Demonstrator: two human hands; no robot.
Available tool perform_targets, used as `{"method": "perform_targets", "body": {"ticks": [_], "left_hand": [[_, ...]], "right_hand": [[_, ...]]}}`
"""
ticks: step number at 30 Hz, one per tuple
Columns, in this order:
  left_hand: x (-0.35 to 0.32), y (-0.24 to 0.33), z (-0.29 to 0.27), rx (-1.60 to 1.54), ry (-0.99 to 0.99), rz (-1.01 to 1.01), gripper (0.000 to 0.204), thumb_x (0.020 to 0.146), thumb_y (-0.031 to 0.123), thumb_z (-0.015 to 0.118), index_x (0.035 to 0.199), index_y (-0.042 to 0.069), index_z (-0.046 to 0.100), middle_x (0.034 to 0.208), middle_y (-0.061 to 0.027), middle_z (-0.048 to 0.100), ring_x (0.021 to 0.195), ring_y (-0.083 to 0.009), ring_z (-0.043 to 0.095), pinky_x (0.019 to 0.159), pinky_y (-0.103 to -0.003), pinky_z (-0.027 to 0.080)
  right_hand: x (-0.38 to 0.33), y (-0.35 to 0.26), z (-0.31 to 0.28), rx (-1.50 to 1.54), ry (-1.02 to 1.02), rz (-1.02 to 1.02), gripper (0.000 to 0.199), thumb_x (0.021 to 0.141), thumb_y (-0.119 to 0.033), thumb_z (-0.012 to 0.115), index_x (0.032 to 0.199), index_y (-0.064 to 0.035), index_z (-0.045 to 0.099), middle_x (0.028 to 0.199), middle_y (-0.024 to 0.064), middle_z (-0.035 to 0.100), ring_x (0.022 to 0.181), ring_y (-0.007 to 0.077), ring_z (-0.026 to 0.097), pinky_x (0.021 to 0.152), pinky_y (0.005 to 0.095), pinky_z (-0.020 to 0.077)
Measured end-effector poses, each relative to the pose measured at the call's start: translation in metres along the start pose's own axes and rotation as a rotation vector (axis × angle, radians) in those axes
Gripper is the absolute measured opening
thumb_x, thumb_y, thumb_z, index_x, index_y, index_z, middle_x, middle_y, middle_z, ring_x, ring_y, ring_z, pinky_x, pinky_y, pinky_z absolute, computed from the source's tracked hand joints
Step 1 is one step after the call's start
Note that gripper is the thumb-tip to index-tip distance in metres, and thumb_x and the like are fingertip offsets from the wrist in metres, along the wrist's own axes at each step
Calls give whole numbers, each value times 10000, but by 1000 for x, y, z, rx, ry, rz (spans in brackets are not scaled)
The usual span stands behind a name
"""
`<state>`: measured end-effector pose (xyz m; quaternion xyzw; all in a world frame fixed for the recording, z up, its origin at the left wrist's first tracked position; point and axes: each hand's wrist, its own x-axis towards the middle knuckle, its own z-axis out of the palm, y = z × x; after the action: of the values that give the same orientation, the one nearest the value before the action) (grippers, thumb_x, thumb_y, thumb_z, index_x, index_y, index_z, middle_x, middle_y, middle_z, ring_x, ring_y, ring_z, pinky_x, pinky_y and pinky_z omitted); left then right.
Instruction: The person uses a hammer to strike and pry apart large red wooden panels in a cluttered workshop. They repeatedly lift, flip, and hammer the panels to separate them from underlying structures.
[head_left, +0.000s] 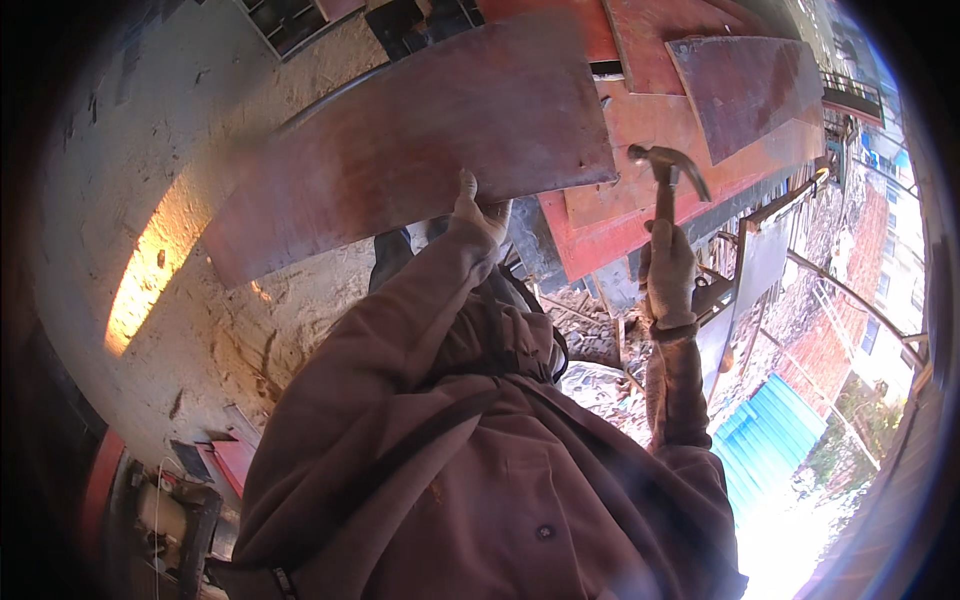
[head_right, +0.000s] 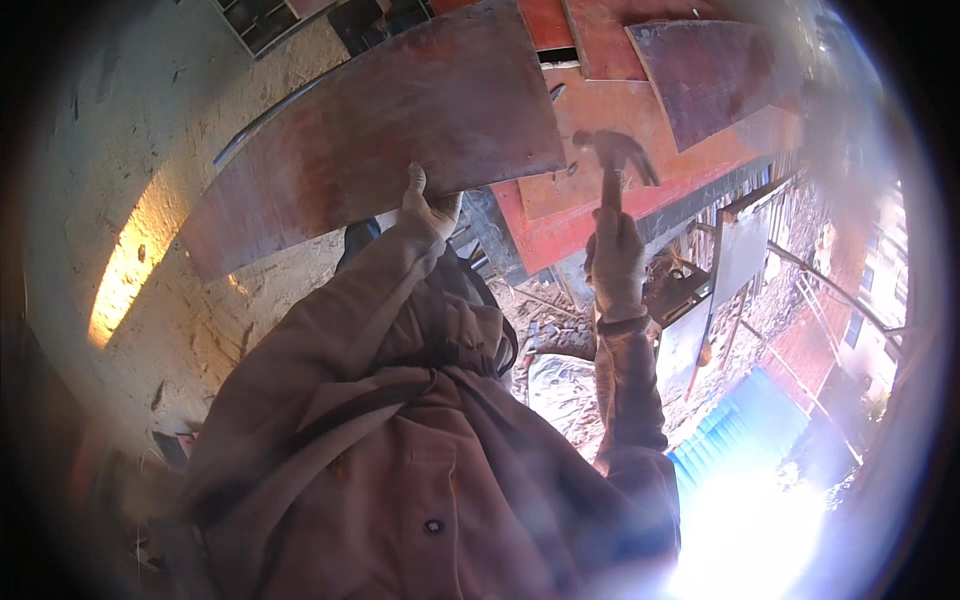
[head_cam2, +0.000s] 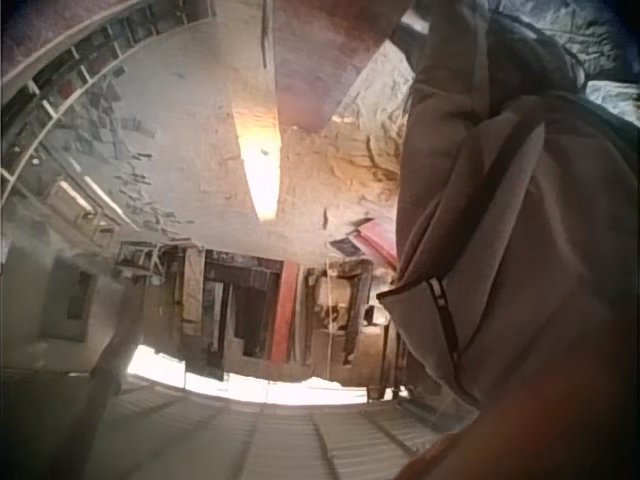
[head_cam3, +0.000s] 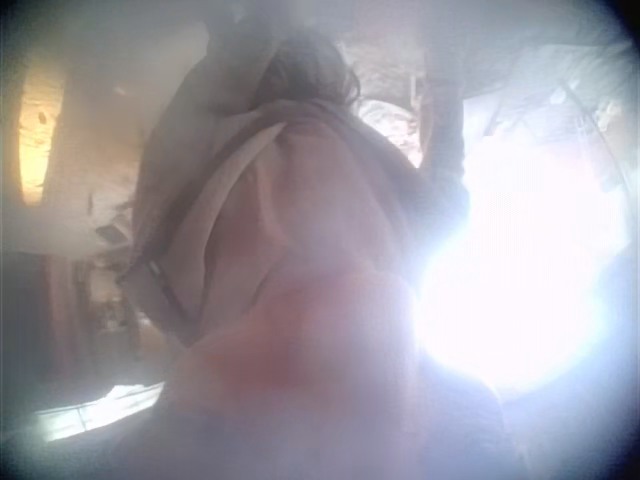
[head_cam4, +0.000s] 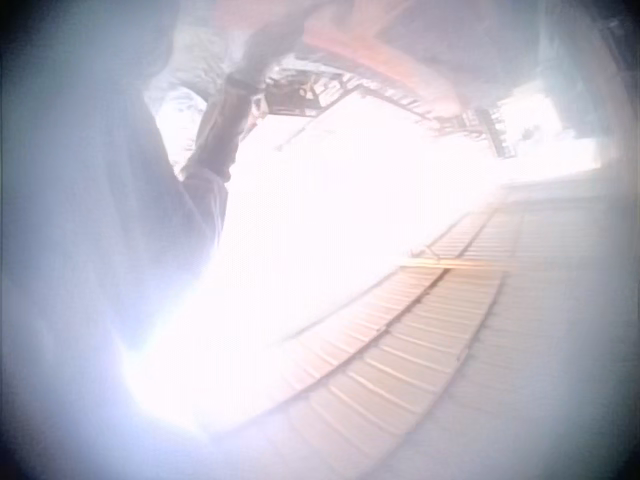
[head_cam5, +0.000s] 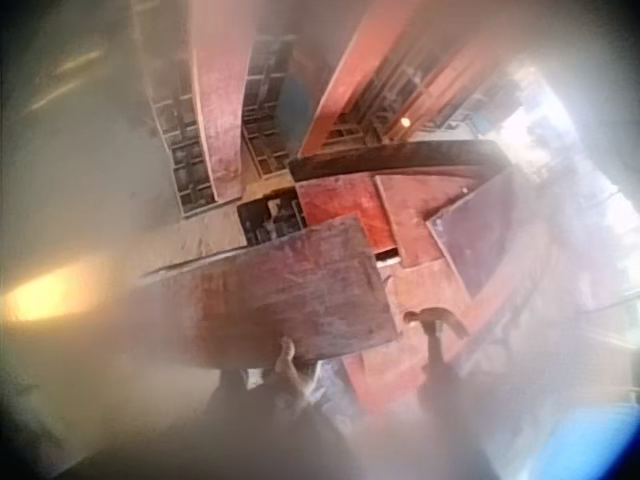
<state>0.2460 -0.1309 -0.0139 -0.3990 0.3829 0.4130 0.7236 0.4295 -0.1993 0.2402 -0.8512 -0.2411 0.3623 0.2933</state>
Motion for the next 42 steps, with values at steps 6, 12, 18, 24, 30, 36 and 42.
{"method": "perform_targets", "body": {"ticks": [6,12,18,24,30,36,42], "left_hand": [[-24,-10,29,-40,-76,-14,476,1031,446,532,1384,126,538,1368,-100,603,1255,-347,582,1014,-541,551],[-2,-9,14,-57,95,4,470,1019,467,556,1361,144,571,1361,-77,622,1248,-332,591,1020,-560,541],[-8,-9,27,-22,136,-34,459,1004,461,594,1329,137,604,1338,-64,643,1203,-306,617,1015,-540,541],[-5,-4,32,-155,-20,-28,445,1003,425,610,1325,118,602,1324,-82,641,1180,-334,621,992,-543,561],[-27,-3,22,-105,125,-82,442,1009,392,615,1360,126,576,1349,-83,622,1225,-330,600,1007,-554,549],[-34,1,29,-181,147,-66,433,986,352,664,1361,152,579,1355,-79,619,1254,-328,588,1026,-557,537],[8,2,7,-216,-176,-135,449,980,365,672,1361,148,573,1329,-87,636,1247,-314,594,1043,-537,530]], "right_hand": [[-14,8,27,-300,167,-809,265,1043,-293,568,1068,-31,604,696,147,622,546,273,612,519,403,473],[6,8,27,-988,26,-584,191,1035,-274,569,1111,-99,578,680,162,630,607,411,651,522,480,519],[-12,-4,34,-831,14,-497,254,1027,-335,567,1035,-81,549,802,271,669,775,460,673,591,529,514],[-21,-33,29,-818,-30,-544,290,1015,-344,584,1007,-59,534,834,238,688,812,475,661,650,568,505],[12,-22,26,-1079,-143,-286,276,1035,-320,550,984,-50,533,710,254,645,724,465,659,580,549,500],[-13,-8,33,-833,8,-689,276,1033,-349,554,969,-81,531,690,238,638,677,470,651,541,552,483],[-14,-7,22,-955,-75,-627,275,1026,-326,570,997,-59,514,677,239,636,658,461,657,539,563,503]]}}
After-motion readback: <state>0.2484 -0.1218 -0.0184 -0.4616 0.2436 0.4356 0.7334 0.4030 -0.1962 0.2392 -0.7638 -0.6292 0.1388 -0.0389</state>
